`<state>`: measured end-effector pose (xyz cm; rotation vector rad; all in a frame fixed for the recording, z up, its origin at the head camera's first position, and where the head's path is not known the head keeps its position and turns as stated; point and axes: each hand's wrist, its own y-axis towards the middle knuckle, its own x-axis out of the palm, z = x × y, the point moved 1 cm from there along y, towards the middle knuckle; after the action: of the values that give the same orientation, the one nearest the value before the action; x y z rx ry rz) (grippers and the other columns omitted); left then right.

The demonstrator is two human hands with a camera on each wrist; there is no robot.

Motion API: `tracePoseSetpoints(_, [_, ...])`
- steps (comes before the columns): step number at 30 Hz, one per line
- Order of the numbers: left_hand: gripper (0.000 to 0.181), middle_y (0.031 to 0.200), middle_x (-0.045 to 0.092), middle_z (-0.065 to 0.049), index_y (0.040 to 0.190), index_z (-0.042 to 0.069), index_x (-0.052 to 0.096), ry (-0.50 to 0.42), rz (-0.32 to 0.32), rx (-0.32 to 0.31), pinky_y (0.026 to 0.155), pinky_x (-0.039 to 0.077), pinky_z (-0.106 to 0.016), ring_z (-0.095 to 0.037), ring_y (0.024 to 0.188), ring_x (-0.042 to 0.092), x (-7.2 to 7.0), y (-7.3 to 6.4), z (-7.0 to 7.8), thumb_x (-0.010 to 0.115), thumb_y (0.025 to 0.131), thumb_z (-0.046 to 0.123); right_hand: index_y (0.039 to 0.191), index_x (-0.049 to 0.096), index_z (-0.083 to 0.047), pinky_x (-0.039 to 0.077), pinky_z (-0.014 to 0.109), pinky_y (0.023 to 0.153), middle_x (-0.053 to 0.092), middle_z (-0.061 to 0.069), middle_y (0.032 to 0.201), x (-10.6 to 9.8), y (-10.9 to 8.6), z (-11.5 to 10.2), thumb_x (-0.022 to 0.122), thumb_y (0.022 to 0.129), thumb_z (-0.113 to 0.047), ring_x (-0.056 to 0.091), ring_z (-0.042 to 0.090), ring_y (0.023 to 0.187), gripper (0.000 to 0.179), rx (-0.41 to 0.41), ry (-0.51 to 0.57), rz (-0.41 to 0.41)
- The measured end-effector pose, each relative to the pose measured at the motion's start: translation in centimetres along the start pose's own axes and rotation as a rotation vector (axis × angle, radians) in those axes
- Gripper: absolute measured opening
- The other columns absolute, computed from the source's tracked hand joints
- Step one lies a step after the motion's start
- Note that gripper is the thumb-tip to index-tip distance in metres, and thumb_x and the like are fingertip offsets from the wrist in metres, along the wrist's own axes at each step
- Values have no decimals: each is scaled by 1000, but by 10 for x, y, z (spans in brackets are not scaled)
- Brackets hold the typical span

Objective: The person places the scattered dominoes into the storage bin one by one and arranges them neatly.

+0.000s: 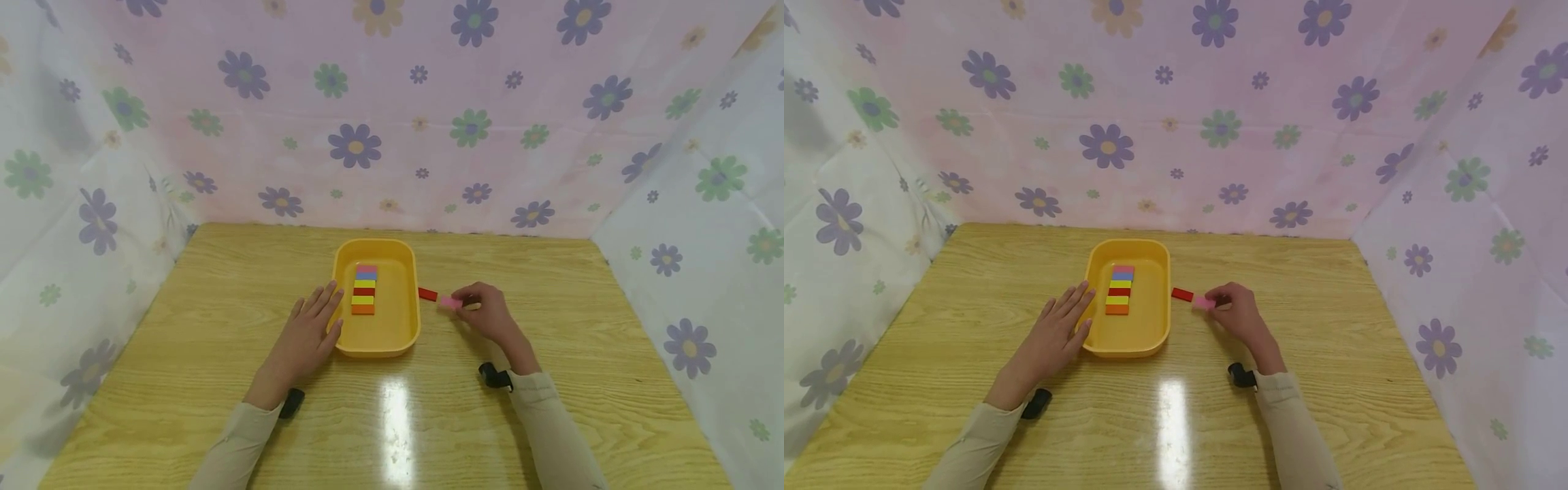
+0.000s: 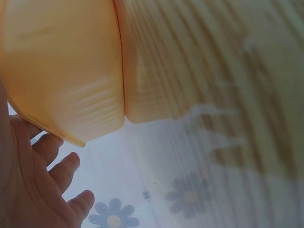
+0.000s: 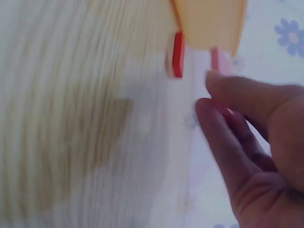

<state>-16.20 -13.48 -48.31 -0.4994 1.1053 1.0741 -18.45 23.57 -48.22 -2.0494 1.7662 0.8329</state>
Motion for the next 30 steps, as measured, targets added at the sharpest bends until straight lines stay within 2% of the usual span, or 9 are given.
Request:
tracePoseSetpoints(6, [60,168,23,-11,160,7,33,-6,-5,-3,121,16,-66,-36,155,22,-1,0,1,50,107,29,105,77,4,62,38,82,71,22,100,7,-7,-13,81,83,4,72,35,88,23,-57,138,193])
tracePoseSetpoints(10, [60,168,23,-11,160,7,33,-1,-4,0,121,17,-66,-37,155,22,-1,0,1,50,107,29,103,78,4,61,33,82,71,22,97,14,-9,-26,83,81,2,71,23,85,22,-67,269,249])
tracePoseSetpoints(14, [59,168,24,-12,159,7,33,-1,-3,3,121,17,-66,-37,154,23,-1,0,1,51,107,28,101,79,3,60,30,83,70,21,94,24,-10,-41,82,81,3,70,10,83,20,-82,376,240])
tracePoseSetpoints(19, [59,168,24,-12,160,7,33,1,-6,1,121,17,-66,-37,155,23,-1,0,0,49,107,29,100,78,5,60,31,83,69,18,93,42,-7,-58,80,84,4,69,10,83,17,-86,470,191])
tracePoseSetpoints(25, [59,169,23,-11,160,7,33,-3,-9,-2,121,16,-66,-37,155,22,-1,0,0,49,107,30,107,76,7,60,25,79,71,23,101,66,-1,-79,79,86,1,72,22,87,23,-17,497,137])
tracePoseSetpoints(30, [60,168,24,-10,159,8,34,8,-7,5,121,17,-66,-36,155,23,1,1,-1,50,107,31,111,75,4,61,30,82,74,22,106,86,8,-95,81,86,-4,73,33,92,27,-6,456,108])
